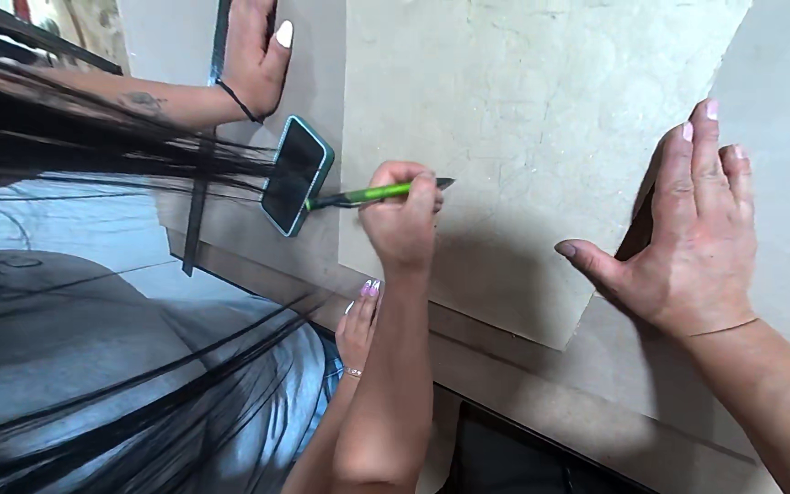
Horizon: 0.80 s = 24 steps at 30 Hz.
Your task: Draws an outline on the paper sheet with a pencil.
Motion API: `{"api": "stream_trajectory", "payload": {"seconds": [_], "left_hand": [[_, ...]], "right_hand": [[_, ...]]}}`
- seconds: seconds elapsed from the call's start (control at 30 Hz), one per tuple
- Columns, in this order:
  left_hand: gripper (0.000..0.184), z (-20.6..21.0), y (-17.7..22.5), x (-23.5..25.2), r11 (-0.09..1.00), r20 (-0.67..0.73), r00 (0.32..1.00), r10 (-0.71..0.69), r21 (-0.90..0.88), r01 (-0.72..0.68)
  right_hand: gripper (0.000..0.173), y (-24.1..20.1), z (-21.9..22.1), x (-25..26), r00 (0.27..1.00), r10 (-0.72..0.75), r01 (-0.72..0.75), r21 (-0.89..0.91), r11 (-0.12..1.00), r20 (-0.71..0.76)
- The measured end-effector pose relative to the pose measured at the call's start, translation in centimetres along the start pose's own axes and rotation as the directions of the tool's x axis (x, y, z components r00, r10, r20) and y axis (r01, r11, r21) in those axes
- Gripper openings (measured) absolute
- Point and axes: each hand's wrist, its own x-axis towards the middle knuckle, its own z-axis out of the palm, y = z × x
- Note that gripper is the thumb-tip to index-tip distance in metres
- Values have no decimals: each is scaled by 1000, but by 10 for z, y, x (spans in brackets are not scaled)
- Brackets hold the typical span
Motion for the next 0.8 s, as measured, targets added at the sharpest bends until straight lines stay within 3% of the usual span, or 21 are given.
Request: {"api": "stream_trajectory", "payload": {"seconds": [0.13, 0.33, 0.4, 0.43, 0.47, 0.5, 0.53, 0.57, 0.6, 0.63, 0.7, 0.8], "left_hand": [[3, 2, 0, -1, 999, -40, 999, 22, -47, -24], [7, 35, 10, -10, 992, 27, 997, 73, -106, -69], [4, 37, 19, -17, 997, 54, 996, 77, -22, -76], [5, 28, 38, -25, 990, 137, 991, -9, 141, -11], [12, 10, 75, -35, 918, 280, 935, -217, 385, 98], [24, 1, 113, -34, 790, 357, 813, -461, 583, 192], [28, -4, 125, -33, 722, 360, 754, -550, 658, 213], [25, -11, 112, -37, 759, 316, 815, -486, 614, 214], [16, -14, 79, -40, 875, 199, 934, -298, 448, 184], [4, -10, 44, -34, 967, 34, 995, -99, 239, 88], [3, -16, 12, -33, 998, -102, 994, 28, 62, -22], [3, -30, -4, -41, 992, -116, 993, 7, 126, 8]], "right_hand": [[127, -1, -1, -1, 1000, 4, -4, 2, 1000, 15], [126, 0, -1, -1, 1000, -4, 4, -9, 1000, 7], [126, 0, -1, -1, 1000, -1, 1, -8, 1000, 10], [127, 0, -1, -2, 1000, 2, -2, -9, 1000, 16], [127, 0, -1, -2, 1000, 3, -2, -9, 1000, 21], [127, -1, -1, -2, 1000, 3, -3, -7, 1000, 24], [127, -1, -1, -2, 1000, 4, -4, -6, 1000, 23], [127, 0, -2, -3, 1000, 8, -8, -6, 1000, 23], [127, 0, -2, -3, 1000, 11, -10, -5, 1000, 24], [127, 0, -2, -2, 1000, 8, -8, 0, 1000, 18], [127, 0, -1, -2, 1000, 0, 0, 6, 1000, 15], [128, 0, -1, -1, 1000, 0, 0, -3, 1000, 19]]}}
